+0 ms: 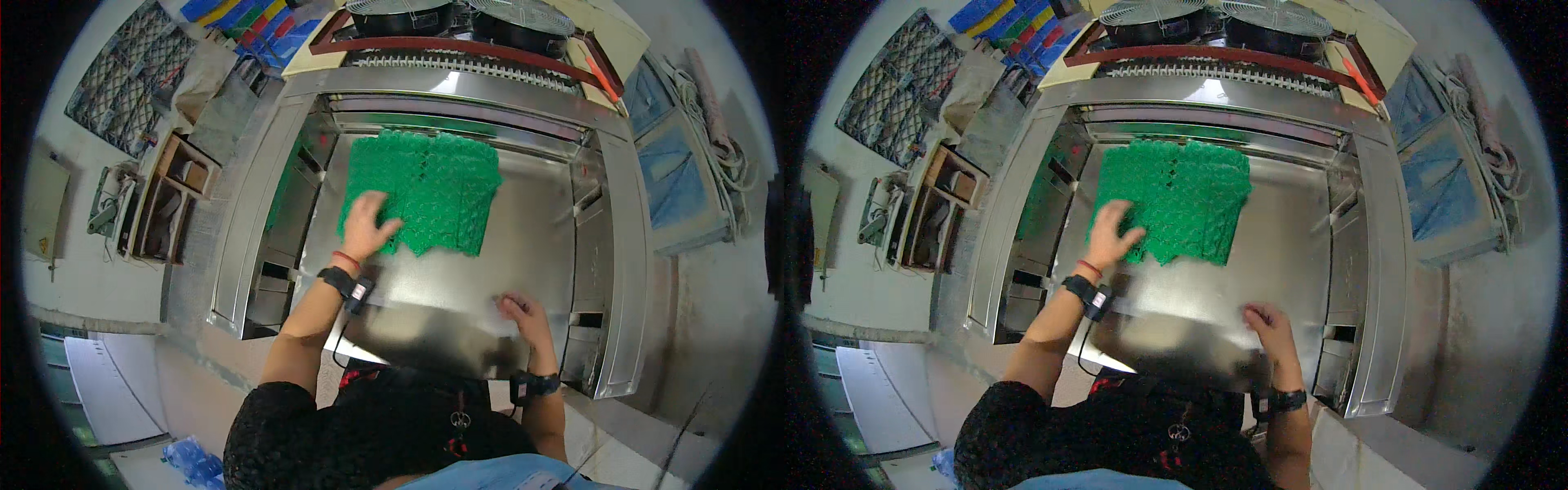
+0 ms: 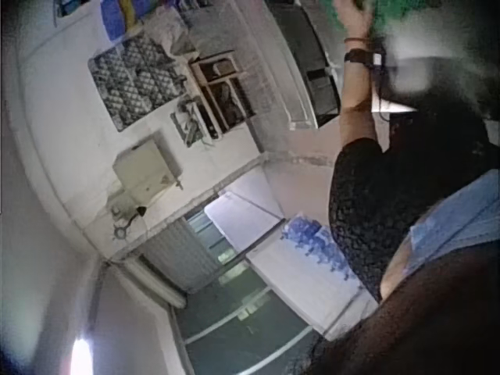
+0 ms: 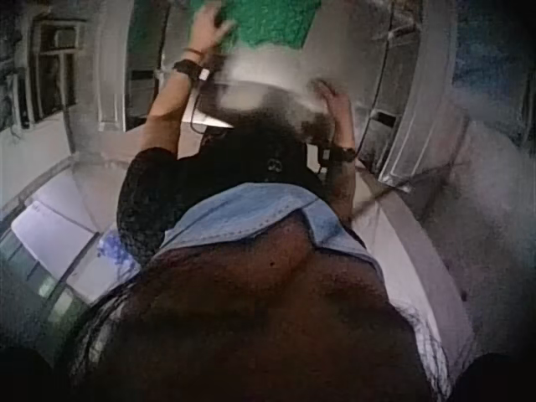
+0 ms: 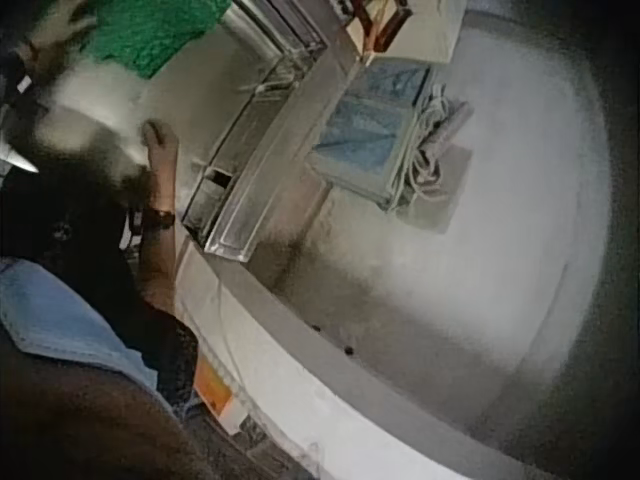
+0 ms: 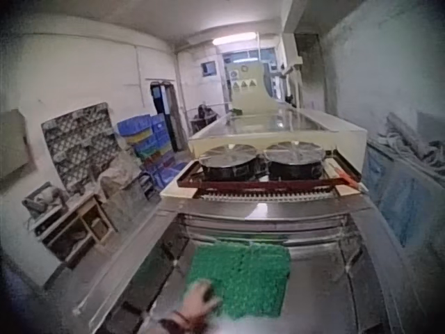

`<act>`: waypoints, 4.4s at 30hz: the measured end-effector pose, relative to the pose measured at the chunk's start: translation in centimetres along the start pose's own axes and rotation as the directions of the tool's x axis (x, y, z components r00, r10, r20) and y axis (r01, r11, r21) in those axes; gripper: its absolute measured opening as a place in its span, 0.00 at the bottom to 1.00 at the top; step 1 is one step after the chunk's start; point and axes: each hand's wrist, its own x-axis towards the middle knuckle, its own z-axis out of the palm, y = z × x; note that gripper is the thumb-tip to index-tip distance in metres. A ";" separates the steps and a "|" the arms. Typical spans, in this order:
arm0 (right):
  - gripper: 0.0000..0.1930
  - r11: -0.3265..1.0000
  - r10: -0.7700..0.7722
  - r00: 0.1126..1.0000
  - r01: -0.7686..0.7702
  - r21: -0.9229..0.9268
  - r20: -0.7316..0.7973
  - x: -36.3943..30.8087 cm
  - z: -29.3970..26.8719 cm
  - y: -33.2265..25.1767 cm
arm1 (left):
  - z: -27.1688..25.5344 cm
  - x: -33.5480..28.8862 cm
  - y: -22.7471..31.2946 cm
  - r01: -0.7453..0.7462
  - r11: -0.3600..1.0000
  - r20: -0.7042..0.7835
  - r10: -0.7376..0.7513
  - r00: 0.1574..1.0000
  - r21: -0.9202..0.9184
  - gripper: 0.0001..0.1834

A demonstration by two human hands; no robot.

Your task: Stack green plastic trays and place them into a collection area or machine.

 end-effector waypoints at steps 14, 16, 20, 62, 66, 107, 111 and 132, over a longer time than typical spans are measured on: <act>0.22 0.924 -0.154 0.942 0.030 -0.382 -0.299 19.6 5.7 0.5 | 3.4 7.0 -7.8 0.498 0.805 0.188 -0.570 0.800 0.323 0.42; 0.23 0.901 -0.152 0.929 -0.010 -0.434 -0.338 19.7 5.9 0.5 | 4.1 7.1 -6.7 0.484 0.814 0.193 -0.556 0.808 0.321 0.42; 0.27 0.934 -0.098 0.937 -0.030 -0.355 -0.335 18.2 7.1 -1.4 | 5.1 6.4 -5.7 0.448 0.847 0.169 -0.505 0.846 0.287 0.43; 0.33 0.805 0.436 0.752 -0.079 0.589 -0.495 -16.2 7.5 10.3 | 4.4 -9.2 7.6 -0.293 0.912 0.442 0.397 0.804 -0.286 0.44; 0.34 0.855 0.341 0.787 -0.034 0.517 -0.513 -15.0 9.4 10.5 | 5.1 -9.2 7.9 -0.325 0.906 0.434 0.417 0.798 -0.273 0.46; 0.28 0.795 0.351 0.809 0.009 0.607 -0.472 -22.3 6.8 12.2 | 4.1 -6.9 11.6 -0.607 0.794 0.565 0.520 0.640 -0.043 0.53; 0.31 0.784 0.374 0.805 -0.009 0.620 -0.461 -22.1 6.7 12.5 | 3.2 -3.3 8.4 -0.627 0.777 0.602 0.530 0.597 -0.062 0.54; 0.32 0.700 0.270 0.848 0.152 0.697 -0.457 -20.9 9.2 10.6 | -1.0 -16.1 19.4 0.267 0.791 0.834 0.510 0.209 -0.550 0.53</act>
